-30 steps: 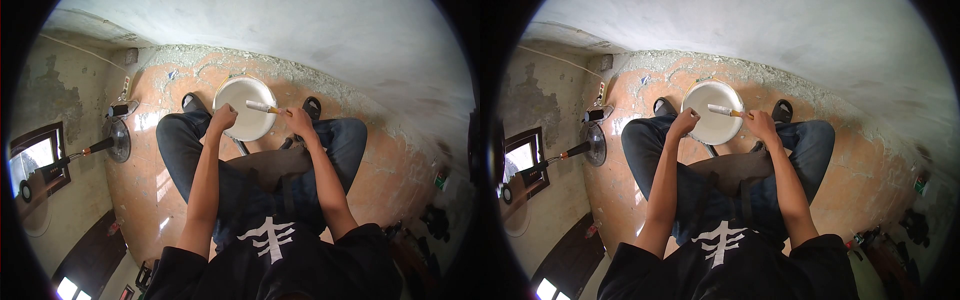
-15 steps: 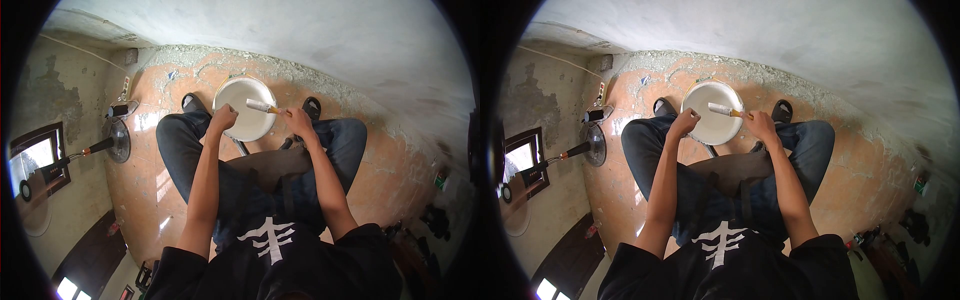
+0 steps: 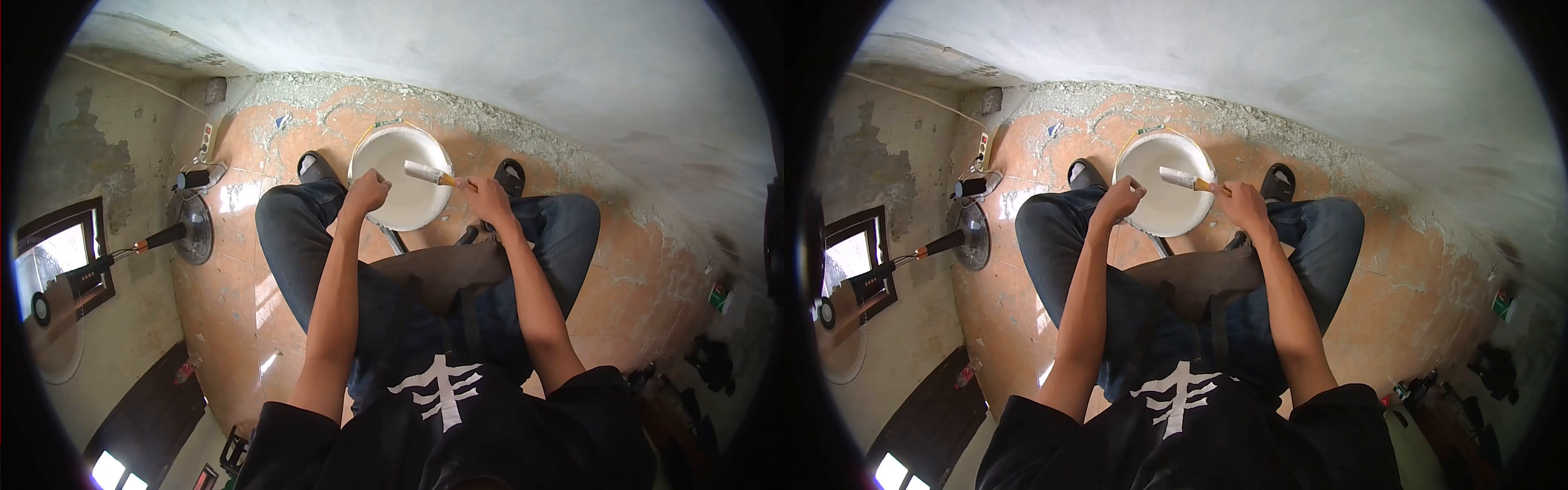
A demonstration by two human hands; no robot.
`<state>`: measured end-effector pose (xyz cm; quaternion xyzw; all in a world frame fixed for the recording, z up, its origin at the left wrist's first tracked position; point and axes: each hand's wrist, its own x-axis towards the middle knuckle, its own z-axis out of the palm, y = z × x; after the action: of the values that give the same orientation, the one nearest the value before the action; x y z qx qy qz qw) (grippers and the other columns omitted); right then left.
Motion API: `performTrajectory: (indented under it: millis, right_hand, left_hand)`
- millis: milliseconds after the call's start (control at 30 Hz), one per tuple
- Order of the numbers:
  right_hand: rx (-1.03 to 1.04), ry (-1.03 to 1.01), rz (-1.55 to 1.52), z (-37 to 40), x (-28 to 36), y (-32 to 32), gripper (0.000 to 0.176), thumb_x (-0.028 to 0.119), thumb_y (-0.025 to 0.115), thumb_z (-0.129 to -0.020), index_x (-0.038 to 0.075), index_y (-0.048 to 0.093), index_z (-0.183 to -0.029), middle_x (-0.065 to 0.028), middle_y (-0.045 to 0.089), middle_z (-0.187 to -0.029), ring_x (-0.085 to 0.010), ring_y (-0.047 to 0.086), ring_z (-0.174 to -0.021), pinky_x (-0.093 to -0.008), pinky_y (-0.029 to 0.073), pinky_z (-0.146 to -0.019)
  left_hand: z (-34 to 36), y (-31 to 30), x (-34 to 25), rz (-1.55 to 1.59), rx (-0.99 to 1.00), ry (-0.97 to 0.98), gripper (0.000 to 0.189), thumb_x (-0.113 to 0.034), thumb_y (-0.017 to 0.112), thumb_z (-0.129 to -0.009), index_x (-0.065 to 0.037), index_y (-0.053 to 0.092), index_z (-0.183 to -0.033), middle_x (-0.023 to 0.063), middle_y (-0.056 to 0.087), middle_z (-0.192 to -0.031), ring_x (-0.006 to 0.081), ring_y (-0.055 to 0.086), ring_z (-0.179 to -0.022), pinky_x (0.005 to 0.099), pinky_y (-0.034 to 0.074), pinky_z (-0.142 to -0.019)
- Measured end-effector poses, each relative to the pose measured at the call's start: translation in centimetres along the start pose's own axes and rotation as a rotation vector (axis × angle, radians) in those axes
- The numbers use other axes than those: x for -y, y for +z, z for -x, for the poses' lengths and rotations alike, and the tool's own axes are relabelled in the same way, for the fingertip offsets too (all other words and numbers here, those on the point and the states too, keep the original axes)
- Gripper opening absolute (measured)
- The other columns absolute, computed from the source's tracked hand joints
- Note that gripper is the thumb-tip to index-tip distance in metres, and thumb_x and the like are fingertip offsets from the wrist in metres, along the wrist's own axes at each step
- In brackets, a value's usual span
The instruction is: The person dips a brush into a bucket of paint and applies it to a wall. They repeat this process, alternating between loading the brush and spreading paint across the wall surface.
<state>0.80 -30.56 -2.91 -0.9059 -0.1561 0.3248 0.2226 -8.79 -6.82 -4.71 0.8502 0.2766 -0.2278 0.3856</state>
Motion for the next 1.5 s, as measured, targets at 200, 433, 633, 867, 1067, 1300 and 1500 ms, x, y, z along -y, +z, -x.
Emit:
performTrajectory:
  millis: [200,433,633,867,1067,1300,1500]
  right_hand:
    - [0.005,0.004,-0.003,0.2,0.4,-0.3,0.048,0.045,0.046,-0.084,0.002,0.06,-0.07,-0.017,0.056,-0.06,-0.0339,0.056,-0.06,-0.0396,0.041,-0.055]
    - [-0.016,-0.006,0.015,0.1,0.1,0.0,0.049,0.046,0.047,-0.083,0.001,0.06,-0.069,-0.0182,0.057,-0.061,-0.0343,0.057,-0.061,-0.04,0.042,-0.055]
    - [-0.006,0.019,0.024,0.0,0.1,0.0,0.049,0.046,0.047,-0.083,0.002,0.06,-0.069,-0.018,0.057,-0.062,-0.0341,0.058,-0.063,-0.0401,0.043,-0.056]
    - [-0.094,-0.028,0.058,0.0,-0.3,0.2,0.041,0.043,0.051,-0.082,0.004,0.062,-0.075,-0.0175,0.059,-0.065,-0.0339,0.058,-0.066,-0.0407,0.044,-0.058]
    - [-0.133,-0.003,0.081,0.2,-0.3,0.1,0.042,0.044,0.053,-0.08,0.003,0.062,-0.074,-0.0171,0.06,-0.067,-0.0342,0.059,-0.067,-0.0413,0.044,-0.06]
    - [-0.128,0.068,-0.055,-0.5,-1.0,0.2,0.05,0.046,0.056,-0.078,-0.002,0.054,-0.063,-0.019,0.052,-0.056,-0.036,0.054,-0.056,-0.0404,0.039,-0.052]
    - [-0.118,0.055,0.032,-0.6,-1.2,0.5,0.051,0.049,0.056,-0.077,0.0,0.057,-0.062,-0.0186,0.056,-0.057,-0.0359,0.057,-0.059,-0.0419,0.042,-0.054]
  left_hand:
    - [0.0,-0.1,-0.1,-0.004,0.005,0.004,0.031,-0.027,0.054,-0.078,0.001,0.056,-0.091,0.0223,0.06,-0.092,0.0348,0.056,-0.09,0.0383,0.043,-0.078]
    - [-0.2,0.1,0.2,0.009,0.001,0.004,0.03,-0.026,0.054,-0.078,0.001,0.056,-0.09,0.0221,0.06,-0.091,0.0348,0.057,-0.089,0.0379,0.043,-0.078]
    - [-0.2,0.2,0.2,0.007,-0.004,0.008,0.03,-0.026,0.054,-0.078,0.001,0.056,-0.091,0.0223,0.06,-0.09,0.0348,0.057,-0.088,0.0375,0.043,-0.078]
    - [0.1,-0.1,-0.3,-0.015,0.009,-0.001,0.03,-0.026,0.054,-0.078,0.001,0.056,-0.091,0.0225,0.059,-0.093,0.0346,0.056,-0.09,0.0376,0.043,-0.079]
    - [-0.1,-0.1,-0.1,-0.012,0.026,-0.007,0.031,-0.027,0.053,-0.079,0.001,0.055,-0.093,0.0228,0.059,-0.096,0.0343,0.056,-0.093,0.0372,0.042,-0.079]
    - [0.2,-0.3,-0.4,-0.012,0.043,0.009,0.031,-0.026,0.053,-0.08,0.002,0.055,-0.093,0.0229,0.059,-0.094,0.0349,0.055,-0.092,0.0376,0.042,-0.079]
    - [-0.1,-0.2,-0.2,-0.011,0.048,0.007,0.031,-0.026,0.053,-0.08,0.002,0.056,-0.092,0.0225,0.059,-0.093,0.0347,0.056,-0.091,0.0378,0.043,-0.079]
